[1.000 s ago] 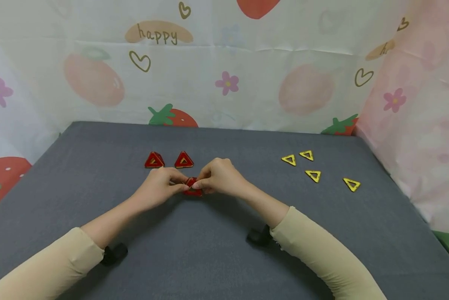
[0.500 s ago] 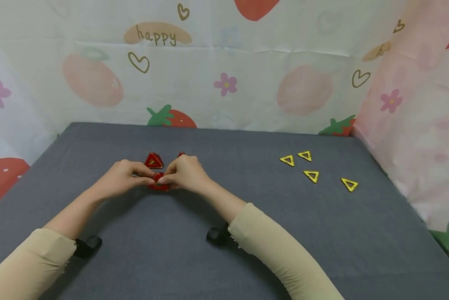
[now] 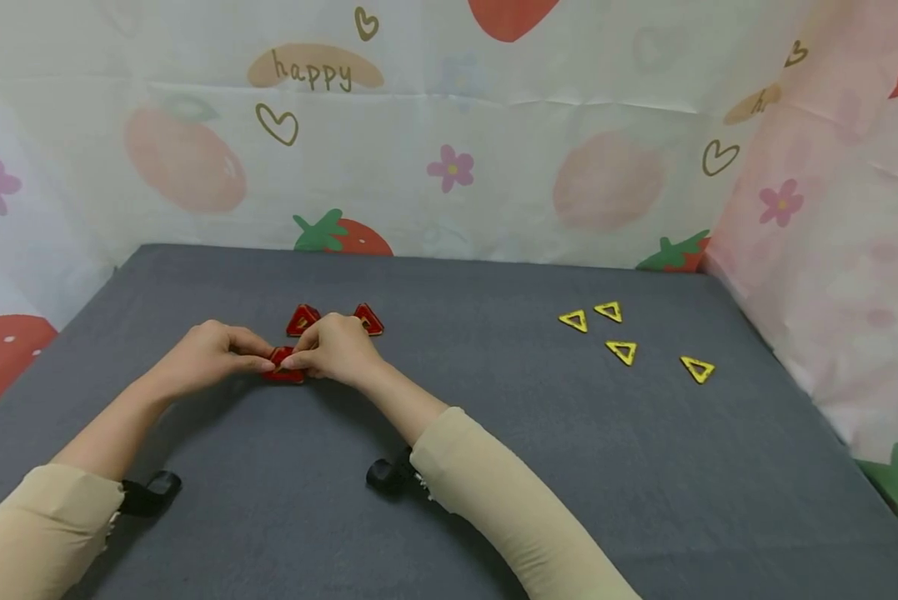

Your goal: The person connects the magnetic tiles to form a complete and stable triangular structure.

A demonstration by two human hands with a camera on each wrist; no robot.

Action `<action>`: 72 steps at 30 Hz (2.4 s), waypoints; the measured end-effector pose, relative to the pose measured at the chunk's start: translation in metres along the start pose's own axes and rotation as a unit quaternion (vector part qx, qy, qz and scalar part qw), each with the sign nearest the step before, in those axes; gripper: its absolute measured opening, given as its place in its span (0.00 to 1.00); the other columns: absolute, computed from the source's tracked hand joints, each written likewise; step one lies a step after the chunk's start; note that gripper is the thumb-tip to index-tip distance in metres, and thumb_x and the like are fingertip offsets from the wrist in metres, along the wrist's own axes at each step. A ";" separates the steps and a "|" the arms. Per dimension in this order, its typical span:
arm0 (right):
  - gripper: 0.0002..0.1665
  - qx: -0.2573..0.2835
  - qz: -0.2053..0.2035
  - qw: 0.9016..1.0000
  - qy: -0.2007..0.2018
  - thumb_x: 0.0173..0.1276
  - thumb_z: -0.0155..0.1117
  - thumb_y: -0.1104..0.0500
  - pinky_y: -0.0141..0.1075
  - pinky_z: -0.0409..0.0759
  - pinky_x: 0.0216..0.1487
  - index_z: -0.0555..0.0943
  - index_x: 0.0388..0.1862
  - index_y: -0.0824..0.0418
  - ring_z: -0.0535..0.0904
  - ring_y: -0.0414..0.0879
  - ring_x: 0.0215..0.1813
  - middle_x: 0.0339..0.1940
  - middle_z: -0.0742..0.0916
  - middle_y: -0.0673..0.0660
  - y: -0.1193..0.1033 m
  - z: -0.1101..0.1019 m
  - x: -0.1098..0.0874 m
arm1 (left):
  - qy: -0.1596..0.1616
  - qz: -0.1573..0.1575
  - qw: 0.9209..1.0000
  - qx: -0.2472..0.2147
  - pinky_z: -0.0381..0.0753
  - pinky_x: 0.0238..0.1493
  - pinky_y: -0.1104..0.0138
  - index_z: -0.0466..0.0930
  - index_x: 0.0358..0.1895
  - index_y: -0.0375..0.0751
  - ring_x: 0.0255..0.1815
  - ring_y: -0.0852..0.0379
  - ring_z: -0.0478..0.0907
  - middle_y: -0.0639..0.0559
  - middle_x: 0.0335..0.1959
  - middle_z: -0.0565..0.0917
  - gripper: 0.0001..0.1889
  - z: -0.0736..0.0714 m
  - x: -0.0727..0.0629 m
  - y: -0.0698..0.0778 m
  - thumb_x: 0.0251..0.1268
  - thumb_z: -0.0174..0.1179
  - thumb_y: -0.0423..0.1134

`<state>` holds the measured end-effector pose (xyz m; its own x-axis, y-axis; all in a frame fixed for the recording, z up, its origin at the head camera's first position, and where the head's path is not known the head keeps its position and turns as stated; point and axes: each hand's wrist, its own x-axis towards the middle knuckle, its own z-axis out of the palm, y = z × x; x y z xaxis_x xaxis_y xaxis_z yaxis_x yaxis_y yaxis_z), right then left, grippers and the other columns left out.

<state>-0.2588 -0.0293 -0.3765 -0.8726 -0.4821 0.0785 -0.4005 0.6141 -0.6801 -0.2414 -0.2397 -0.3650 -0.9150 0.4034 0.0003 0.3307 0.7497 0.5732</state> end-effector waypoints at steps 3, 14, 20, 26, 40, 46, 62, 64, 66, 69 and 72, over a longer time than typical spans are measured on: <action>0.11 -0.006 0.006 1.000 -0.001 0.63 0.71 0.49 0.24 0.76 0.23 0.91 0.34 0.55 0.79 0.33 0.20 0.23 0.90 0.50 0.000 0.001 0.000 | -0.004 0.001 1.000 0.000 0.80 0.44 0.64 0.89 0.47 0.43 0.48 0.51 0.84 0.42 0.49 0.89 0.12 0.000 0.000 -0.001 0.66 0.64 0.43; 0.12 -0.038 -0.004 0.999 -0.001 0.64 0.70 0.46 0.24 0.71 0.21 0.91 0.31 0.53 0.76 0.33 0.19 0.19 0.88 0.48 0.001 0.004 0.001 | -0.020 -0.016 1.000 -0.007 0.80 0.42 0.67 0.87 0.49 0.39 0.48 0.52 0.84 0.42 0.47 0.89 0.15 0.003 0.001 -0.004 0.67 0.64 0.44; 0.13 -0.043 -0.006 0.999 0.001 0.64 0.70 0.46 0.24 0.70 0.21 0.91 0.29 0.52 0.75 0.33 0.18 0.17 0.86 0.47 0.002 0.005 0.002 | -0.023 -0.023 0.999 -0.009 0.81 0.42 0.68 0.87 0.50 0.38 0.48 0.53 0.84 0.42 0.47 0.89 0.16 0.003 0.000 -0.004 0.67 0.64 0.44; 0.13 -0.043 -0.005 0.999 0.002 0.63 0.70 0.46 0.24 0.70 0.20 0.91 0.29 0.52 0.75 0.33 0.18 0.17 0.87 0.47 0.001 0.004 0.002 | -0.026 -0.019 0.999 -0.010 0.81 0.42 0.65 0.86 0.51 0.36 0.49 0.50 0.84 0.40 0.48 0.89 0.17 0.003 0.001 -0.004 0.67 0.64 0.45; 0.13 -0.052 -0.008 0.999 0.002 0.63 0.71 0.46 0.23 0.72 0.21 0.91 0.32 0.54 0.76 0.32 0.19 0.20 0.88 0.47 0.000 0.000 0.001 | -0.028 -0.027 0.999 -0.013 0.82 0.47 0.60 0.84 0.54 0.39 0.53 0.47 0.83 0.42 0.50 0.88 0.21 0.003 0.001 0.000 0.67 0.63 0.51; 0.15 -0.062 -0.005 0.998 -0.015 0.63 0.70 0.46 0.23 0.73 0.23 0.90 0.39 0.56 0.77 0.34 0.20 0.27 0.90 0.50 0.001 -0.008 -0.002 | -0.025 -0.026 0.999 -0.030 0.83 0.50 0.53 0.78 0.61 0.37 0.55 0.43 0.83 0.37 0.55 0.85 0.26 0.003 0.001 0.002 0.68 0.62 0.51; 0.21 -0.053 -0.008 0.999 -0.003 0.62 0.72 0.48 0.30 0.80 0.41 0.86 0.50 0.58 0.84 0.40 0.41 0.43 0.91 0.50 0.033 -0.082 -0.049 | 0.060 -0.039 0.997 -0.039 0.76 0.61 0.41 0.69 0.69 0.37 0.65 0.32 0.74 0.32 0.67 0.74 0.34 0.003 -0.002 0.016 0.67 0.62 0.54; 0.19 -0.054 -0.008 0.998 0.013 0.62 0.73 0.49 0.31 0.81 0.42 0.86 0.49 0.58 0.85 0.41 0.42 0.43 0.91 0.51 0.045 -0.095 -0.057 | 0.068 -0.036 0.996 -0.043 0.75 0.61 0.41 0.69 0.69 0.38 0.66 0.33 0.74 0.32 0.67 0.73 0.33 0.003 -0.003 0.019 0.67 0.62 0.54; 0.19 -0.055 -0.002 0.998 0.027 0.62 0.73 0.50 0.33 0.83 0.42 0.86 0.49 0.57 0.85 0.43 0.42 0.44 0.91 0.52 0.057 -0.110 -0.066 | 0.076 -0.034 0.995 -0.046 0.75 0.61 0.41 0.69 0.69 0.38 0.66 0.32 0.73 0.33 0.67 0.73 0.33 0.003 -0.004 0.022 0.67 0.62 0.54; 0.18 -0.060 0.022 0.997 0.051 0.63 0.72 0.49 0.36 0.84 0.44 0.86 0.49 0.55 0.86 0.44 0.44 0.45 0.90 0.52 0.076 -0.133 -0.078 | 0.086 -0.032 0.994 -0.053 0.75 0.62 0.41 0.69 0.69 0.39 0.66 0.32 0.73 0.33 0.68 0.72 0.33 0.004 -0.003 0.025 0.66 0.62 0.55; 0.19 -0.057 0.055 0.994 0.072 0.64 0.71 0.48 0.40 0.84 0.46 0.85 0.51 0.54 0.86 0.47 0.47 0.47 0.89 0.53 0.095 -0.157 -0.092 | 0.094 -0.029 0.993 -0.058 0.74 0.63 0.41 0.69 0.69 0.40 0.67 0.32 0.72 0.34 0.69 0.71 0.34 0.004 -0.001 0.029 0.66 0.62 0.56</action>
<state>-0.2601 0.1714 -0.3341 -0.9406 -0.3188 0.1165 -0.3220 0.7295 -0.6034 -0.2296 -0.2161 -0.3519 -0.9622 0.2484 0.1112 0.2575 0.6988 0.6674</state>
